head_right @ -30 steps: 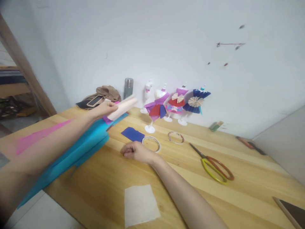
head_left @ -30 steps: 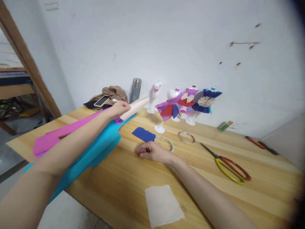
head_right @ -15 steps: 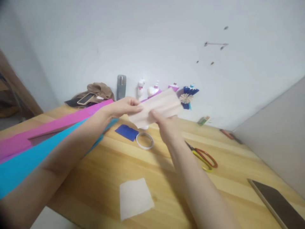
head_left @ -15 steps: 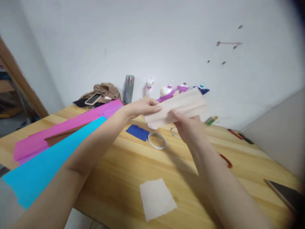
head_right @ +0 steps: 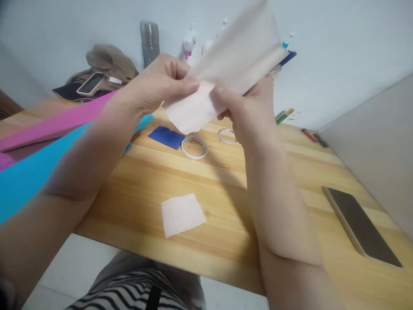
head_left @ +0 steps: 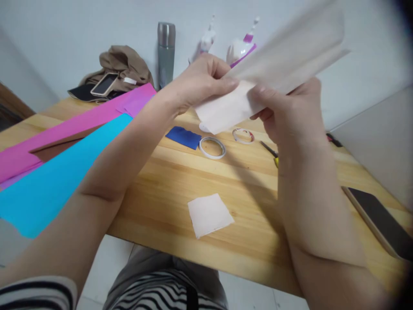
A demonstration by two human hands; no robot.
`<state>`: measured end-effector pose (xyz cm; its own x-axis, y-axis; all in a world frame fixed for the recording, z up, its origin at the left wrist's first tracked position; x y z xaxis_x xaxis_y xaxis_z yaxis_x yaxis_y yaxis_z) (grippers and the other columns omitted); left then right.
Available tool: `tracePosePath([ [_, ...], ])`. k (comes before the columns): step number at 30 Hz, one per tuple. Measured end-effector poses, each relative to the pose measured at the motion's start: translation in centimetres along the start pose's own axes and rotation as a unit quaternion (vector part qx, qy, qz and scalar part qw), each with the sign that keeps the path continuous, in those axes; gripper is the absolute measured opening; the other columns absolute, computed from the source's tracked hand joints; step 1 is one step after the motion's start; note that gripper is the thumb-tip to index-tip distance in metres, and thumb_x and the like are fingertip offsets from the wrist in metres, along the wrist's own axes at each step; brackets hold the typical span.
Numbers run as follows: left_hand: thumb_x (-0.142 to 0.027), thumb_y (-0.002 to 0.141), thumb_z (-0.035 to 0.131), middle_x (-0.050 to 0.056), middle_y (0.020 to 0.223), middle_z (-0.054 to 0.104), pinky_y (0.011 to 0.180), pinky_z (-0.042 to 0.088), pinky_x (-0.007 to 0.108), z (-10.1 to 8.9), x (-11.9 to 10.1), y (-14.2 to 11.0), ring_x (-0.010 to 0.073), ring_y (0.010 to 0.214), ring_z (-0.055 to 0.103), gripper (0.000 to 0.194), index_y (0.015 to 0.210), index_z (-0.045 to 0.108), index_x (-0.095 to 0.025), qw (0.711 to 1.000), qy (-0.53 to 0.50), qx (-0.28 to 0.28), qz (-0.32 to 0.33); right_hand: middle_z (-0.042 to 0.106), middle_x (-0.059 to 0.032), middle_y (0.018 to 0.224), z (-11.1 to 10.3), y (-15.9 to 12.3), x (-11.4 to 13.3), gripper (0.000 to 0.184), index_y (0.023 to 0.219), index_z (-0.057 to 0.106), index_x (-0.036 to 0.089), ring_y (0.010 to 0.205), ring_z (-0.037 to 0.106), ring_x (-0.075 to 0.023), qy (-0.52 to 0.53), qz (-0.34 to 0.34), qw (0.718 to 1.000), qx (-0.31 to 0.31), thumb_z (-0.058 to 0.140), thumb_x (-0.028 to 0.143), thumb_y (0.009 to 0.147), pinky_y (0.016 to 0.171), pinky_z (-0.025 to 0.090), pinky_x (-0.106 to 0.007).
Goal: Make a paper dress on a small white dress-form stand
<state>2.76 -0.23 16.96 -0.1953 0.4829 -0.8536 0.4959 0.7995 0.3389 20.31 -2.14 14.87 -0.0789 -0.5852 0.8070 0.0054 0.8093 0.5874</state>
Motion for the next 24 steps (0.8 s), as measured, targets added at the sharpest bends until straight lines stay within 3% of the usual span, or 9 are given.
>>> tracePosePath([
  [3,-0.015,0.093,0.066,-0.007,0.062,0.047,0.066,0.031,0.020,-0.5,0.3,0.3,0.0075,0.072,0.061,0.022,0.080,0.070,0.001,0.999,-0.018,-0.036,-0.010,0.058,0.0046,0.056,0.0,-0.1,0.3,0.028,0.062,0.064,0.020,0.047,0.049,-0.0059,-0.007,0.004,1.000,-0.003,0.088,0.031,0.068,0.042,0.037,-0.025],
  [6,-0.009,0.094,0.064,-0.006,0.061,0.052,0.067,0.035,0.022,-0.4,1.3,0.8,0.0066,0.066,0.059,0.018,0.080,0.068,0.003,0.993,-0.094,-0.063,-0.042,0.060,0.0046,0.058,0.2,-0.1,0.3,0.033,0.068,0.066,0.021,0.049,0.049,-0.0071,0.027,0.039,0.999,0.005,0.091,0.041,0.062,0.045,0.036,-0.026],
  [9,-0.005,0.098,0.055,-0.001,0.069,0.065,0.073,0.045,0.026,0.7,2.7,1.1,0.0111,0.071,0.066,0.020,0.085,0.069,0.004,0.969,-0.224,-0.036,-0.094,0.076,-0.0045,0.091,1.0,-0.2,0.2,0.045,0.089,0.072,0.021,0.080,0.068,-0.0175,0.077,0.074,0.993,0.044,0.089,0.052,0.061,0.065,0.051,-0.031],
  [11,-0.002,0.095,0.059,0.003,0.070,0.070,0.074,0.050,0.028,1.5,3.5,1.2,0.0110,0.066,0.066,0.018,0.081,0.069,0.000,0.946,-0.306,-0.013,-0.107,0.077,-0.0102,0.113,1.6,-0.3,0.2,0.051,0.096,0.071,0.023,0.107,0.069,-0.0275,0.106,0.095,0.987,0.075,0.086,0.057,0.062,0.083,0.056,-0.040],
  [13,-0.003,0.093,0.063,0.005,0.067,0.071,0.069,0.051,0.026,1.9,4.3,1.3,0.0116,0.060,0.065,0.019,0.075,0.070,-0.003,0.936,-0.329,-0.011,-0.122,0.076,-0.0117,0.119,1.8,-0.5,0.0,0.054,0.097,0.071,0.024,0.119,0.067,-0.0336,0.126,0.130,0.980,0.081,0.087,0.059,0.059,0.091,0.056,-0.047],
  [15,-0.006,0.089,0.069,0.004,0.065,0.071,0.064,0.050,0.024,1.8,5.0,1.4,0.0111,0.056,0.064,0.018,0.071,0.071,-0.006,0.934,-0.336,-0.031,-0.120,0.078,-0.0107,0.114,1.3,-0.5,-0.4,0.055,0.094,0.071,0.025,0.118,0.068,-0.0353,0.130,0.160,0.977,0.061,0.090,0.056,0.053,0.091,0.057,-0.049],
  [18,-0.012,0.083,0.078,0.005,0.070,0.075,0.071,0.055,0.028,1.3,5.8,1.7,0.0138,0.061,0.068,0.010,0.074,0.074,-0.009,0.921,-0.366,-0.062,-0.118,0.079,-0.0083,0.099,-0.1,-0.2,-0.8,0.053,0.088,0.071,0.025,0.105,0.073,-0.0335,0.116,0.172,0.978,0.033,0.093,0.052,0.049,0.087,0.060,-0.048],
  [24,-0.016,0.078,0.079,0.005,0.069,0.075,0.065,0.053,0.026,-0.5,6.4,1.8,0.0144,0.061,0.067,0.010,0.072,0.073,-0.011,0.921,-0.350,-0.127,-0.113,0.079,-0.0076,0.084,-2.7,0.5,-1.3,0.053,0.087,0.069,0.024,0.088,0.075,-0.0320,0.060,0.177,0.982,-0.015,0.097,0.045,0.047,0.085,0.061,-0.048],
])
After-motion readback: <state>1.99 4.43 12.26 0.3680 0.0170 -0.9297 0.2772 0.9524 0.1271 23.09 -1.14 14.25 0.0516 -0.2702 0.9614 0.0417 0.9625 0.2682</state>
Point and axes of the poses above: each hand's wrist, its own y-axis towards the middle knuckle, its own z-axis out of the palm, x = y × z, the point moved 5 cm from there along y, towards the middle knuckle
